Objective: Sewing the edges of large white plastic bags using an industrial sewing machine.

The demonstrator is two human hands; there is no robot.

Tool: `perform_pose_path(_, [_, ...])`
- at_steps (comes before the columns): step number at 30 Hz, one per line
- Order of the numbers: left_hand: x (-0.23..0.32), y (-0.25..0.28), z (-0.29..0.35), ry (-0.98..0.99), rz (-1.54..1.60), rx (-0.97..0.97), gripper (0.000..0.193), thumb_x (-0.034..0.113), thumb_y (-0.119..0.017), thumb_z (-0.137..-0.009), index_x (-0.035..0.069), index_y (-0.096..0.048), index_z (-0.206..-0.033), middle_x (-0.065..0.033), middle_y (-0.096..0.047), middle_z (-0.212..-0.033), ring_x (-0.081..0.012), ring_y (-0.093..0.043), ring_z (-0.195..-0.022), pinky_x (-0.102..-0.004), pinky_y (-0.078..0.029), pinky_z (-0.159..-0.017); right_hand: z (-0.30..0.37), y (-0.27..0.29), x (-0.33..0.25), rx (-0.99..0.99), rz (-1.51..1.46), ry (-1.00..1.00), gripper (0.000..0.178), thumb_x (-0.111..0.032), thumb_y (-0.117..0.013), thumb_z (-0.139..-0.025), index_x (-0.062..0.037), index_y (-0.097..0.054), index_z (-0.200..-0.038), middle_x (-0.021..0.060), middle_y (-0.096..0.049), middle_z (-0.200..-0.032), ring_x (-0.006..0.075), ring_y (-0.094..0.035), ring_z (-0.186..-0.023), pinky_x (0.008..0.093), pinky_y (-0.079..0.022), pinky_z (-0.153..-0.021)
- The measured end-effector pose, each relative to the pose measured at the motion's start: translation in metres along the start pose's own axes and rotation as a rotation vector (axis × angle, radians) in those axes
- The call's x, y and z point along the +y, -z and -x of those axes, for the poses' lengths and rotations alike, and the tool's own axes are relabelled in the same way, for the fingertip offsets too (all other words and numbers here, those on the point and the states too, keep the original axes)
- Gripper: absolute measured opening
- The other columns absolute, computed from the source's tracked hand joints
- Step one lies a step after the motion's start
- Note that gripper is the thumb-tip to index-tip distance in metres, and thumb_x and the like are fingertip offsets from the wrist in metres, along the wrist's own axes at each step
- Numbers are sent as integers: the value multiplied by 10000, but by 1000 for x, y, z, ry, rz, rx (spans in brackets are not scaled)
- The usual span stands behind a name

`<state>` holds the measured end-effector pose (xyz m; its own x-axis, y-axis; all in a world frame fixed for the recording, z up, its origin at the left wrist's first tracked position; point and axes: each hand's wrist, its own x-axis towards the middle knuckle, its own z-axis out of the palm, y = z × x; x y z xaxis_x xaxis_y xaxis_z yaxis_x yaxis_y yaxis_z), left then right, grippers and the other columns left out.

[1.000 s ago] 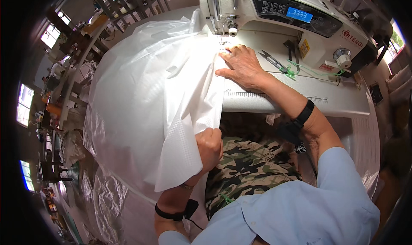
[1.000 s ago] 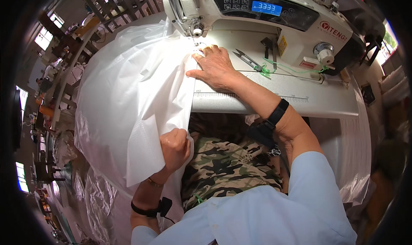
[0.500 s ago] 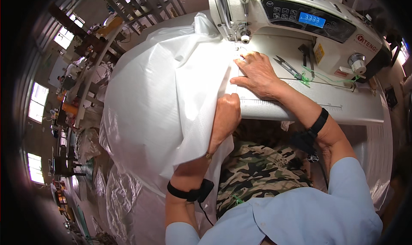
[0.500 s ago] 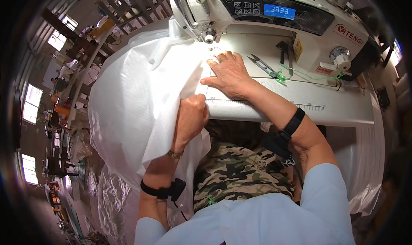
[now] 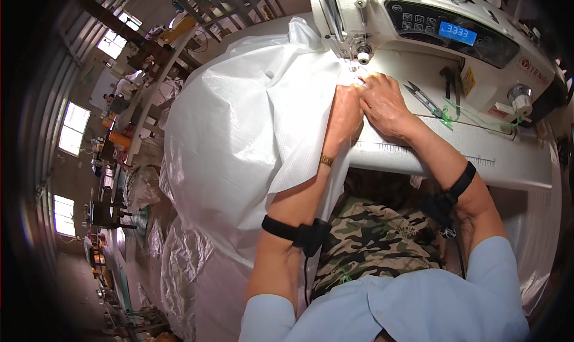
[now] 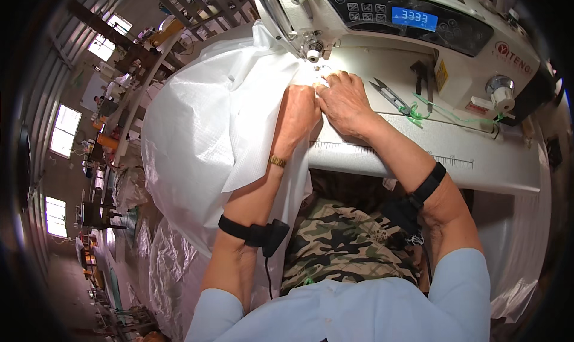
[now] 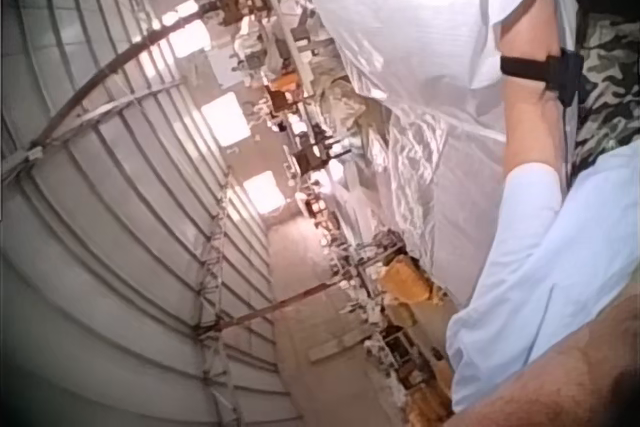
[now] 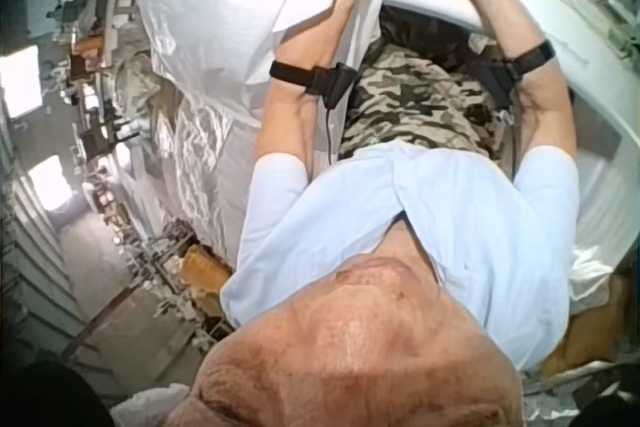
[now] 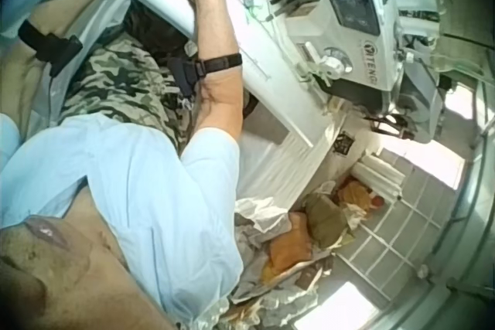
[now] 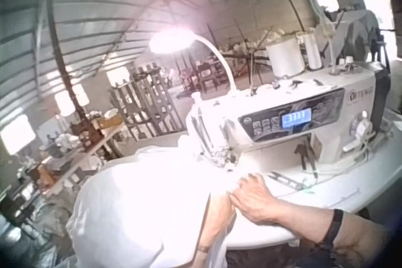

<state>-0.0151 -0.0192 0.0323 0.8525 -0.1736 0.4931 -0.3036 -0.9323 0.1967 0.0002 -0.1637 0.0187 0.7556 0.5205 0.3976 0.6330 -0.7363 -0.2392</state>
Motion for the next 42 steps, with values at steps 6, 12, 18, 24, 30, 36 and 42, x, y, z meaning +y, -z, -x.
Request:
perform_pose_path(6, [9,-5,13,136,267,99,139,39,-635,-753,-81,-693,-795,-264,-640,-677,-330,-654,-581,-401,-508,-570,1,3,7,47,-74,-36,315,-241,-526,-945,-19,-670,-1115,163,-615,-1186,308,-503,-1201,464,-343,-1051])
perform_pose_path(12, [-44,-24,28,324,560,184,137,115,-690,-820,-20,-690,-800,-32,-665,-677,-77,-558,-592,-265,-449,-531,20,8,-37,107,103,120,317,-315,-623,-896,-36,-697,-1030,105,-645,-1200,252,-547,-1150,397,-418,-968])
perform_pose_path(18, [1,26,-11,262,572,-209,156,84,-666,-816,-46,-689,-734,-9,-579,-576,-56,-481,-548,-261,-411,-511,44,-14,-80,-170,-209,535,281,-283,-654,-842,-40,-680,-704,120,-676,-741,294,-624,-764,435,-473,-771])
perform_pose_path(24, [-9,17,10,-48,287,-144,98,41,-652,-763,-57,-652,-763,-233,-584,-638,-308,-573,-514,-375,-447,-532,47,13,-26,81,-470,608,242,-257,-598,-869,-75,-627,-713,113,-613,-682,317,-626,-676,416,-506,-639])
perform_pose_path(30, [-8,5,13,-86,220,-108,46,-63,-648,-726,-61,-602,-726,-233,-597,-658,-355,-623,-605,-403,-483,-590,18,8,8,298,-62,136,258,-184,-546,-916,10,-674,-1027,163,-633,-1104,295,-587,-1066,408,-440,-941])
perform_pose_path(36, [-14,-10,-1,-131,173,-45,38,-76,-642,-734,-66,-605,-729,-227,-610,-664,-344,-629,-607,-403,-488,-594,11,8,14,64,-1,68,310,-215,-523,-941,-30,-675,-1138,167,-593,-1208,290,-526,-1163,438,-373,-1005])
perform_pose_path(42, [-32,-20,-10,-97,225,33,84,-37,-629,-740,-89,-577,-699,-272,-570,-665,-411,-589,-606,-438,-464,-581,-5,7,4,-15,42,-2,354,-308,-473,-972,-100,-716,-1125,160,-592,-1171,300,-507,-1166,451,-366,-1009])
